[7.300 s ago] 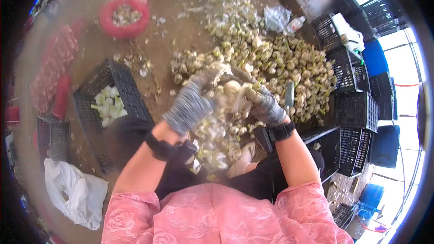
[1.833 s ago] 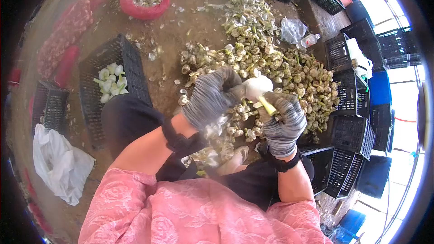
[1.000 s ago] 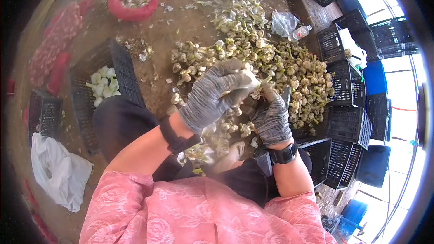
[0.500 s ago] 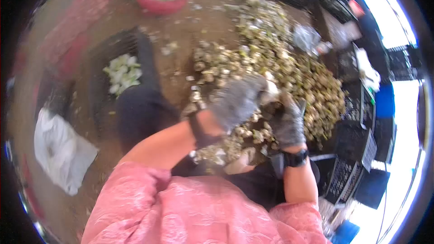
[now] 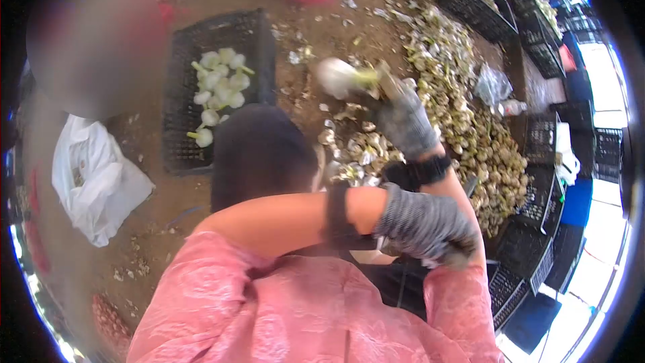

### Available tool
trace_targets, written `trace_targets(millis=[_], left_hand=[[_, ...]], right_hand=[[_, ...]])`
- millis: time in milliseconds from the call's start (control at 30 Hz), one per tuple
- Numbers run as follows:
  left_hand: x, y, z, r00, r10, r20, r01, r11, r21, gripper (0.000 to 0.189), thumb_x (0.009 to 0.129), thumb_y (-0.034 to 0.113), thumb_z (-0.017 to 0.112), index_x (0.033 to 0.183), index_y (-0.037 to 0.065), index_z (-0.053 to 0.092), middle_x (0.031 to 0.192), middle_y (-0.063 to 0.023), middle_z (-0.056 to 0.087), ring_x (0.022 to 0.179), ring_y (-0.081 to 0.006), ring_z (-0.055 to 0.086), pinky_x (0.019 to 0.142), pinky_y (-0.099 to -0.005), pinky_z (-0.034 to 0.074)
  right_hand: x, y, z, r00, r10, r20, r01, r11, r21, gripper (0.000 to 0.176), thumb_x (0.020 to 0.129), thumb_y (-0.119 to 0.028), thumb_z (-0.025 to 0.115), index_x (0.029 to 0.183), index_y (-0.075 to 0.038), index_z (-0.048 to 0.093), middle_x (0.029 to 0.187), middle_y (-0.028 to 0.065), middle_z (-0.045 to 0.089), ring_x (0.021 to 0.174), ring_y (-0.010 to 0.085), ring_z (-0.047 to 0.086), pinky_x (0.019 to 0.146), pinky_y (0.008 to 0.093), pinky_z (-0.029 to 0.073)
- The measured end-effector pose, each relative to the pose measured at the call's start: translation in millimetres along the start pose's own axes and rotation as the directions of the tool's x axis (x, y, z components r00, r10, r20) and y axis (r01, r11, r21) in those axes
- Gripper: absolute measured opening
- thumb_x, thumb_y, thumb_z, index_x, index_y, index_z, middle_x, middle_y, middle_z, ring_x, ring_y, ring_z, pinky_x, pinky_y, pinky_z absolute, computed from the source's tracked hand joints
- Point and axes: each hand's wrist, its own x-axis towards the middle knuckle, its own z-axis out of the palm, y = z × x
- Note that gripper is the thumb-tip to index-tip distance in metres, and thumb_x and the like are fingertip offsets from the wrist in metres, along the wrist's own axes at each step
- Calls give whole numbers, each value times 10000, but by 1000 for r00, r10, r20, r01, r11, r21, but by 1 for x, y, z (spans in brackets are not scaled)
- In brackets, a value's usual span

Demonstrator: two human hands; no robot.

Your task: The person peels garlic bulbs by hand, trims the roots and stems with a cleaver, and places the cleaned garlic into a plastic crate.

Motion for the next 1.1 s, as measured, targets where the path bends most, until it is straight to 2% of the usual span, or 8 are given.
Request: trace_targets(millis=[133, 300, 333, 400, 533, 800, 867, 1100], left_hand=[[-26, -2, -2, 926, -321, 196, 151, 795, 588, 76, 740, 124, 555, 766, 54, 565, 688, -122, 580, 674, -269, 591, 548, -361, 466], [-27, -26, 24, 878, -461, 127, 188, 577, 795, 65, 645, 99, 569, 693, 65, 597, 611, -112, 591, 570, -283, 598, 423, -388, 439], [-27, -33, 39, 872, -475, 118, 207, 575, 791, 65, 645, 99, 569, 693, 65, 597, 611, -112, 591, 570, -283, 598, 423, -388, 439], [-31, -43, 61, 930, 20, -368, 351, -350, 869, 84, 609, 97, 555, 557, 34, 574, 488, -102, 545, 448, -255, 547, 354, -385, 396], [-10, -50, 27, 970, -243, 4, 163, 660, 733, 176, 628, 159, 523, 497, 41, 534, 440, -60, 499, 381, -226, 474, 340, -392, 372], [-61, 71, -79, 863, -74, -500, 471, 478, 741, 154, 648, 197, 593, 753, 85, 576, 769, -82, 588, 672, -254, 578, 557, -413, 465], [-128, 75, -118, 557, 491, -670, 457, 492, 741, 224, 692, 127, 608, 913, 88, 613, 778, -61, 600, 662, -187, 593, 612, -311, 495], [-397, 26, -233, -448, -15, -894, 669, 658, -346, 267, 812, 120, 586, 1071, 68, 549, 845, -47, 598, 747, -150, 567, 685, -277, 478]], right_hand=[[18, -39, -16, 967, 254, 18, -231, 844, 483, 296, 817, -99, 578, 1097, -19, 524, 945, 82, 592, 816, 140, 587, 658, 260, 520], [-40, 99, -100, 731, 592, -340, -640, 768, -38, 339, 769, -243, 615, 981, 18, 578, 849, 124, 633, 765, 195, 596, 697, 283, 475], [-60, 109, -102, 808, 473, -352, -567, 462, -682, 390, 732, -257, 644, 1023, -8, 571, 967, 158, 616, 888, 244, 585, 766, 318, 457], [-95, 167, -103, 860, 449, -241, -479, 548, -686, 373, 720, -229, 653, 1059, -91, 582, 1024, 161, 593, 957, 320, 552, 813, 341, 441], [-121, 233, -68, 728, 627, -279, -583, 351, -733, 570, 713, -347, 645, 1197, -102, 469, 1038, 194, 578, 959, 349, 547, 798, 370, 441], [-131, 197, -84, 769, 603, -212, -515, 387, -765, 487, 725, -234, 647, 1141, -34, 492, 973, 158, 596, 876, 280, 562, 774, 350, 447], [-136, 164, -107, 815, 544, -202, -494, 468, -733, 432, 744, -186, 639, 1121, -20, 509, 964, 132, 601, 845, 235, 564, 767, 326, 446], [-181, 13, -188, 532, 544, -649, -768, 633, -100, 284, 801, -117, 556, 1069, -22, 543, 859, -9, 539, 671, 72, 461, 557, 203, 390]])
